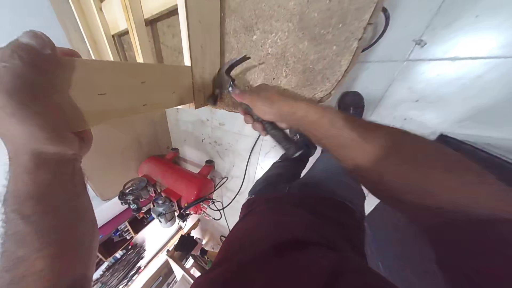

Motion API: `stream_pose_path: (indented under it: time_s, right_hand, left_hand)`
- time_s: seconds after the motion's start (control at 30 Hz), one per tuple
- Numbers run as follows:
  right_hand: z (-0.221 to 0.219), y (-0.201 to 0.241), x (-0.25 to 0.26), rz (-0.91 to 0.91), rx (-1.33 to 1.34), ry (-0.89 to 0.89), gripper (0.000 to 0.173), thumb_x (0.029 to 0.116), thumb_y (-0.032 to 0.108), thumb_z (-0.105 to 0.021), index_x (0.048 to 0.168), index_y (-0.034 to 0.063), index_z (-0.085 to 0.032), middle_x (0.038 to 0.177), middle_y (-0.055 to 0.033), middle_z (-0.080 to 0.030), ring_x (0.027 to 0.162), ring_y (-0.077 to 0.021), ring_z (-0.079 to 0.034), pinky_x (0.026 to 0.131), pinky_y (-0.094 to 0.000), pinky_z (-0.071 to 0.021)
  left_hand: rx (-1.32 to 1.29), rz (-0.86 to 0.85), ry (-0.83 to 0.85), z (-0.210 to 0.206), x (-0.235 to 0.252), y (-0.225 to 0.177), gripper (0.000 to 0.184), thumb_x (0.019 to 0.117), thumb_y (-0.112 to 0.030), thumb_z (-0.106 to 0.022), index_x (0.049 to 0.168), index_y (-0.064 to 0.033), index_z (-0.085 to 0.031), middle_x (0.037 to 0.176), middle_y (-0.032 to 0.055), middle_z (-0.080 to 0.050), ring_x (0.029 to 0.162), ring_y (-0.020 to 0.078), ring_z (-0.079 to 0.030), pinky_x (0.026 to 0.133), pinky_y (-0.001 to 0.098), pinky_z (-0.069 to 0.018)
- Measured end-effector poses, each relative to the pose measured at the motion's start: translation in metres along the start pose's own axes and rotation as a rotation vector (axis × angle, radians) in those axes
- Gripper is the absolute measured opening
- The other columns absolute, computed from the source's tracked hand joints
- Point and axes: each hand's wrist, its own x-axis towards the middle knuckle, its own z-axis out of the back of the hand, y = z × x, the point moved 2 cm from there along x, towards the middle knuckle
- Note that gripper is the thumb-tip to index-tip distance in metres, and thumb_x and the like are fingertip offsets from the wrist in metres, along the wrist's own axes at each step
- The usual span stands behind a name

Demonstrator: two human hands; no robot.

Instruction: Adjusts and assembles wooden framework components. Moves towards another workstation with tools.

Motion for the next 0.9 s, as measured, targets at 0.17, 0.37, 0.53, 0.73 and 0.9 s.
stream_pose_path:
  time_s: [0.17, 0.37, 0.53, 0.73, 0.9]
  right_hand:
    - [0.027, 0.021, 0.003, 0.223, 0.336, -0.226, 0.057, 0.1096, 0.058, -0.024, 0.094, 0.0121, -0.054, 0.061, 0.0017, -0.05, 0.044, -0.0113, -0.049, 0.042, -0.0295, -0.05]
    - [0.015, 0.002, 0.001, 0.06, 0.067, -0.072, 0.06, 0.1074, 0.062, -0.029, 0.094, 0.0096, -0.056, 0.063, -0.0019, -0.052, 0.042, -0.0131, -0.047, 0.039, -0.0319, -0.048]
    - [-0.003, -0.006, 0.007, 0.135, 0.172, -0.073, 0.056, 0.1094, 0.057, -0.027, 0.093, 0.0109, -0.054, 0.06, 0.0003, -0.05, 0.042, -0.0121, -0.047, 0.04, -0.0304, -0.048]
    - [-0.003, -0.007, 0.002, 0.179, 0.226, -0.193, 0.062, 0.1072, 0.063, -0.025, 0.09, 0.0116, -0.055, 0.059, 0.0006, -0.051, 0.041, -0.0127, -0.049, 0.04, -0.033, -0.0508]
    - [-0.043, -0.044, 0.004, 0.047, 0.011, 0.0, 0.063, 0.1067, 0.063, -0.031, 0.096, 0.0073, -0.058, 0.06, -0.004, -0.053, 0.04, -0.0157, -0.05, 0.039, -0.0346, -0.0502]
  left_hand:
    - [0.002, 0.032, -0.032, -0.001, -0.003, 0.001, 0.026, 0.109, -0.033, -0.047, 0.116, -0.0142, -0.063, 0.101, -0.0033, -0.069, 0.096, 0.0122, -0.068, 0.087, 0.0353, -0.06]
    - [0.052, 0.042, -0.059, -0.001, -0.002, 0.001, 0.026, 0.109, -0.034, -0.046, 0.115, -0.0145, -0.062, 0.102, -0.0032, -0.068, 0.095, 0.0119, -0.068, 0.087, 0.0355, -0.0595]
    - [0.015, 0.041, -0.056, -0.004, -0.003, -0.002, 0.024, 0.1088, -0.031, -0.047, 0.114, -0.0137, -0.062, 0.101, -0.0028, -0.069, 0.096, 0.0119, -0.068, 0.088, 0.0349, -0.0598]
    - [0.053, 0.041, -0.076, -0.006, -0.006, -0.003, 0.022, 0.1074, -0.03, -0.051, 0.114, -0.013, -0.063, 0.101, -0.0024, -0.068, 0.096, 0.0117, -0.067, 0.088, 0.0355, -0.0591]
    - [0.042, 0.046, -0.113, -0.009, -0.003, -0.007, 0.016, 0.1061, -0.025, -0.052, 0.109, -0.0138, -0.062, 0.096, -0.0028, -0.068, 0.091, 0.0115, -0.069, 0.083, 0.0339, -0.0603]
